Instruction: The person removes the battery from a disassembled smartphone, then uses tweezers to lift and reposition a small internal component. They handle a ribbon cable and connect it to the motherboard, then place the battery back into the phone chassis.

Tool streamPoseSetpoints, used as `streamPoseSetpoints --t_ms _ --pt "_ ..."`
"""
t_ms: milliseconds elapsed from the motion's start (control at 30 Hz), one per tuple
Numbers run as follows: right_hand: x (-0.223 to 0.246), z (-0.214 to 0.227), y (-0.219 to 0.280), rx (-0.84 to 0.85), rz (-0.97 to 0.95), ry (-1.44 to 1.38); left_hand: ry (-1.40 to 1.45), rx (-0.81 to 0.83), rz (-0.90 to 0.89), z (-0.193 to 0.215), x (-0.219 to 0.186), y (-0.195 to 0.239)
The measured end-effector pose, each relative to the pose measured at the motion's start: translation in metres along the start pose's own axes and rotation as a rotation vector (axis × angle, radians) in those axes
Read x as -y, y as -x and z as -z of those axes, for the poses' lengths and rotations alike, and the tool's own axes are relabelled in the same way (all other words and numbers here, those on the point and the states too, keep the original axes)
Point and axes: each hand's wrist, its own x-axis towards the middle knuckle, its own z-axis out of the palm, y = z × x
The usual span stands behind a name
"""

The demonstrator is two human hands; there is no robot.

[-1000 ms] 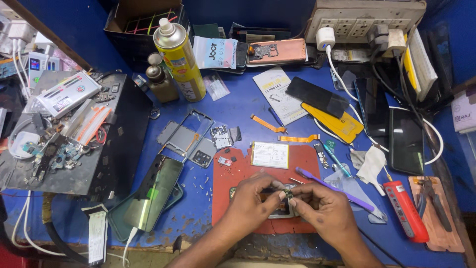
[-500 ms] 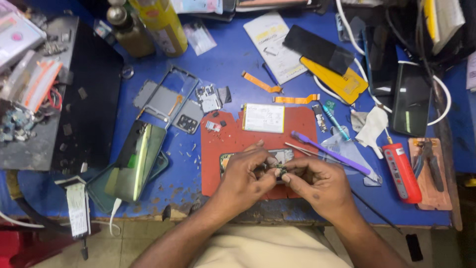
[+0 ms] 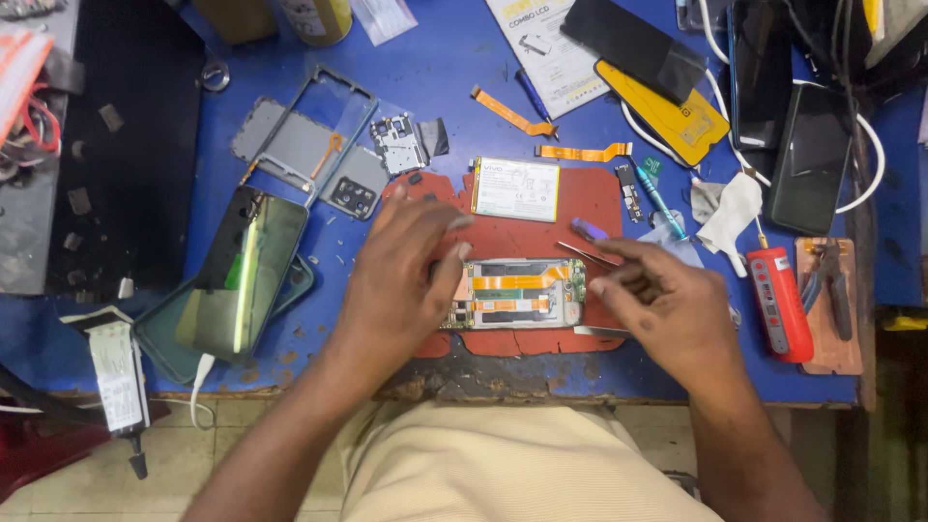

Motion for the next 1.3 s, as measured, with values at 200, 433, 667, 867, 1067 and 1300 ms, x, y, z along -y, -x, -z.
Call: streamPoseSetpoints --t_ms 200,433,667,867,1067,1300 --pt "0.038 0.008 -0.007 -0.099 0.189 0.075 -0.259 0.078 -0.315 -0.007 0.006 -0.054" --pt "0.053 -0.002 -0.003 -0.111 0.341 0.13 -0.283 0.192 -0.319 -0.054 0.055 -0.069" --pt "0.054 -0.005 -0.022 -0.148 0.552 0.3 -0.459 -0.014 -0.526 -0.012 0.017 -0.054" --pt "0.071 0.015 -0.041 0.15 0.747 0.377 -0.42 0.037 -0.564 0.021 -0.046 -0.052" --pt "0.081 0.003 -0.019 0.303 0.674 0.385 -0.294 0.165 -0.482 0.024 -0.05 -0.008" --pt "0.052 0.006 -0.027 0.238 0.616 0.358 -0.026 0.051 -0.276 0.031 -0.025 0.009"
